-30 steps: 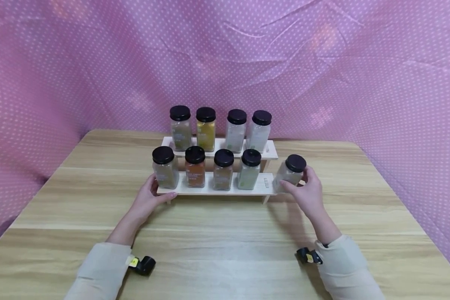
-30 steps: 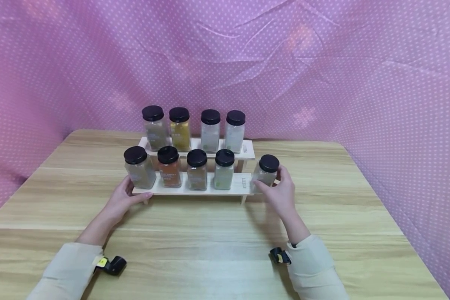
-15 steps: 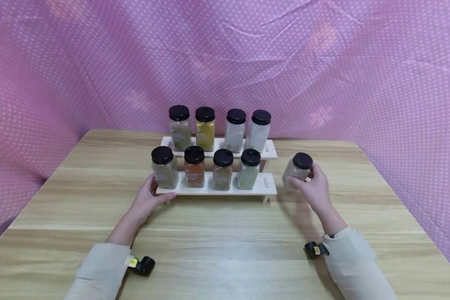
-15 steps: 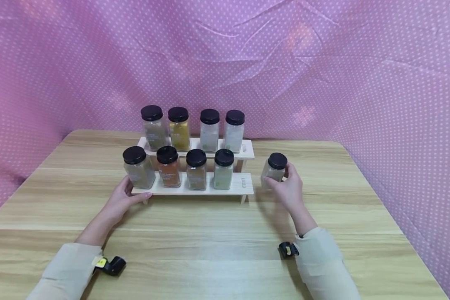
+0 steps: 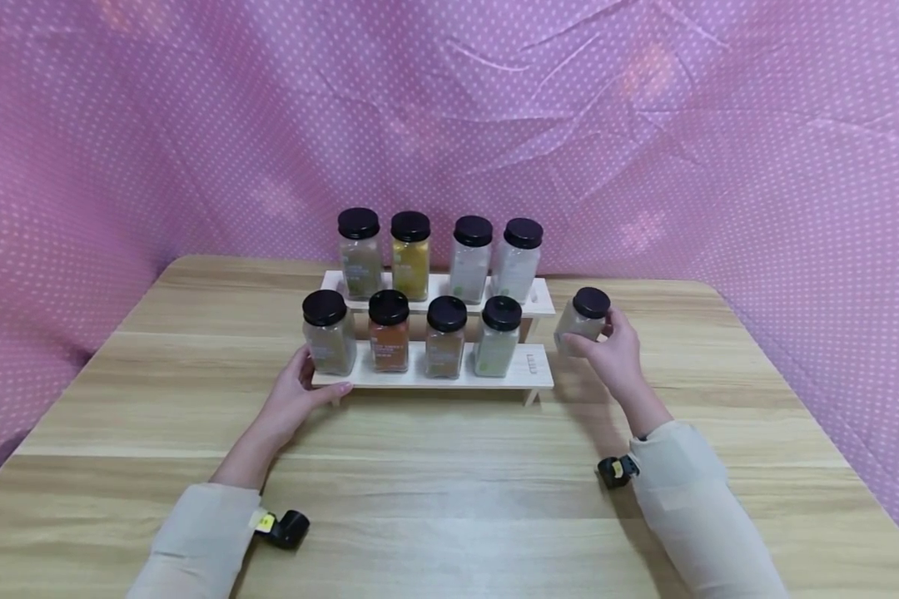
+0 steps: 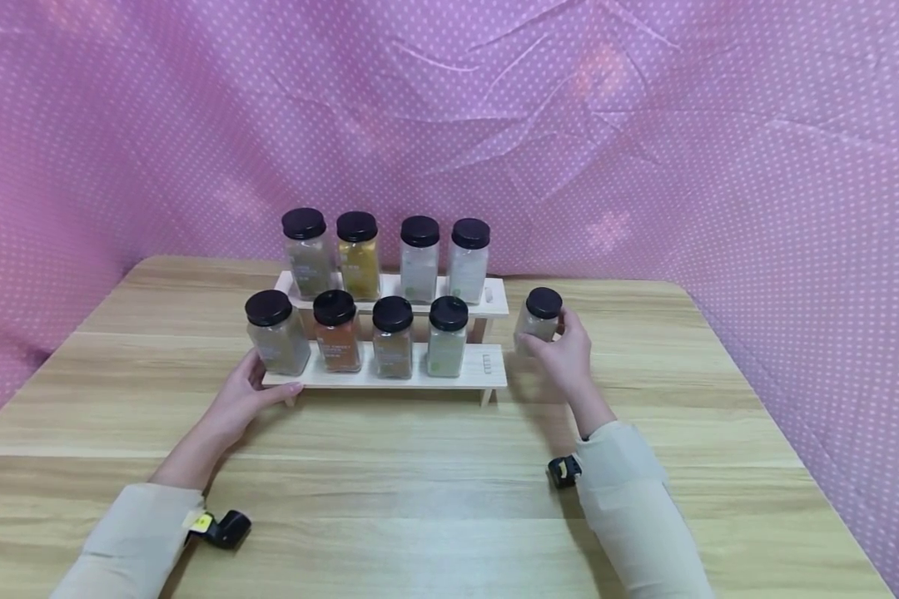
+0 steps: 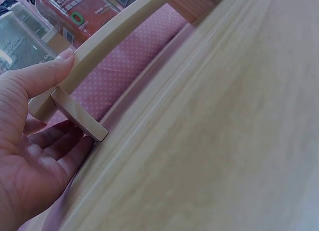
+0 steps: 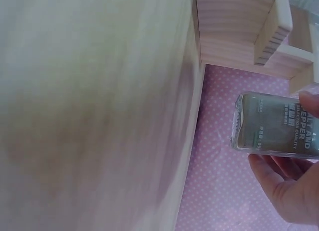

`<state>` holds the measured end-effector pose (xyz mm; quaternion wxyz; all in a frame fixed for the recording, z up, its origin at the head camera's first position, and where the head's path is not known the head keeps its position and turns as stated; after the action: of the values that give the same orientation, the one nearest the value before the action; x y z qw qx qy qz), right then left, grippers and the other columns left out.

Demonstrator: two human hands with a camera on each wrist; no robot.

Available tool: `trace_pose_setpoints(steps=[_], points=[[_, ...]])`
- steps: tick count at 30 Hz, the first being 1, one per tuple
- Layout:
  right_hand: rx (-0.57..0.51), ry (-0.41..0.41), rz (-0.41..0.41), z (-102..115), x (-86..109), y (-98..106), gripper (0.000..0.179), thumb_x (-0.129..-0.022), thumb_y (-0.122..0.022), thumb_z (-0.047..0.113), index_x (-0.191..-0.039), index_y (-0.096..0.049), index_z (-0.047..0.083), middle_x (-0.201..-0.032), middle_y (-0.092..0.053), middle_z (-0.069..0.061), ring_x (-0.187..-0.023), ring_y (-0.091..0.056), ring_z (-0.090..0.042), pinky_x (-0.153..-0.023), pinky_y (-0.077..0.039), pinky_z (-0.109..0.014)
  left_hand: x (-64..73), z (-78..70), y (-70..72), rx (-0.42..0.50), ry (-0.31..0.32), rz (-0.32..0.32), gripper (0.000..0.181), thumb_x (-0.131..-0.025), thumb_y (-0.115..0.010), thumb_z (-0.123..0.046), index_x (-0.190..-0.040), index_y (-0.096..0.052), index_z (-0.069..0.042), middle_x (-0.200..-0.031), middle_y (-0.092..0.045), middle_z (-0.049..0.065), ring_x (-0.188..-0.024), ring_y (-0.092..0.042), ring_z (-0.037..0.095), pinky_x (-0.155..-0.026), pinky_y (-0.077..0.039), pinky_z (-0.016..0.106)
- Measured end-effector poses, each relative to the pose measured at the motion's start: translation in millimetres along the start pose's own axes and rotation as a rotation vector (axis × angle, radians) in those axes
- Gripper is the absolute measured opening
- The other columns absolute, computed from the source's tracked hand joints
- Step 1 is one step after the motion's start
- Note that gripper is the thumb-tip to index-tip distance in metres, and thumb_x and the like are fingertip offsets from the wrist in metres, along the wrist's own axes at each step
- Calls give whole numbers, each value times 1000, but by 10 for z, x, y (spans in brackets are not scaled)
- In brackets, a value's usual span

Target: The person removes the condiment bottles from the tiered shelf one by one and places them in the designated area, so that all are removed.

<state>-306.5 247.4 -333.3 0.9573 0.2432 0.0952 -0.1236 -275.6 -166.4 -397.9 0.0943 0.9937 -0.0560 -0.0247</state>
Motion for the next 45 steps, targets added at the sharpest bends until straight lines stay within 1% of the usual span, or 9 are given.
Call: trace_pose_setpoints(steps=[8, 11, 17, 23, 30, 36, 40, 45], points=[[-3, 25, 0, 23, -142, -81, 53, -68, -69, 6, -115, -46, -1, -112, -49, -17, -97, -44, -29, -81, -36, -41, -3, -9, -7, 0, 1, 2, 87, -72, -70, -15, -137, -13, -6, -139, -19, 16, -125, -18, 26, -100, -16, 40], [-9, 17, -10, 8, -183, -101, 52, -68, -70, 6, -114, -47, -1, -110, -50, -16, -96, -45, -29, -80, -37, -39, 0, -6, -9, -6, 7, 3, 88, -72, -70, -16, -137, -12, -6, -139, -18, 16, -125, -16, 27, -100, -16, 40], [-15, 10, -20, -24, -232, -115, 51, -68, -69, 6, -113, -48, -2, -109, -51, -17, -95, -45, -28, -80, -38, -39, 5, -13, -18, -3, 6, 2, 87, -72, -70, -16, -137, -13, -5, -138, -19, 17, -125, -18, 27, -100, -17, 40], [-34, -12, -11, -86, -304, -146, 51, -68, -68, 5, -115, -47, -2, -109, -51, -17, -97, -45, -28, -82, -38, -39, -2, 6, -9, -4, 11, 6, 87, -73, -70, -16, -138, -12, -6, -139, -18, 16, -125, -17, 27, -100, -16, 41], [-20, -25, 10, -138, -406, -195, 55, -68, -67, 4, -117, -45, -3, -113, -49, -21, -102, -44, -32, -85, -38, -41, 4, 0, 1, 7, -2, 3, 87, -72, -70, -13, -137, -13, -5, -138, -19, 18, -125, -18, 27, -100, -17, 40], [-17, -27, 4, -167, -448, -244, 49, -68, -66, 2, -112, -47, -5, -108, -51, -21, -97, -46, -31, -83, -40, -38, -2, 4, 6, 7, -10, 1, 86, -71, -71, -15, -136, -15, -3, -137, -22, 17, -124, -19, 26, -100, -17, 39], [-7, -34, -4, -183, -465, -276, 45, -68, -65, 2, -109, -49, -6, -106, -52, -22, -97, -48, -31, -81, -41, -37, -10, 14, 8, 13, -9, -1, 86, -71, -71, -15, -136, -16, -3, -137, -22, 17, -125, -19, 26, -100, -16, 38], [-17, -45, -8, -185, -483, -309, 45, -68, -62, 0, -110, -48, -6, -108, -52, -23, -100, -48, -32, -82, -42, -37, -4, 9, -1, 13, -6, 3, 86, -72, -71, -15, -136, -15, -4, -137, -22, 17, -124, -19, 25, -100, -18, 39]])
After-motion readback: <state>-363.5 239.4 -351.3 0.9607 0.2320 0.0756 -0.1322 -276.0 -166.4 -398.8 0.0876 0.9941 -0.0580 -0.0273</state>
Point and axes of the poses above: each hand's wrist, its own x-axis away from the middle knuckle, its own y-axis out of the back of the hand, z = x × y, the point moved 9 cm from there along -x, towards the middle knuckle
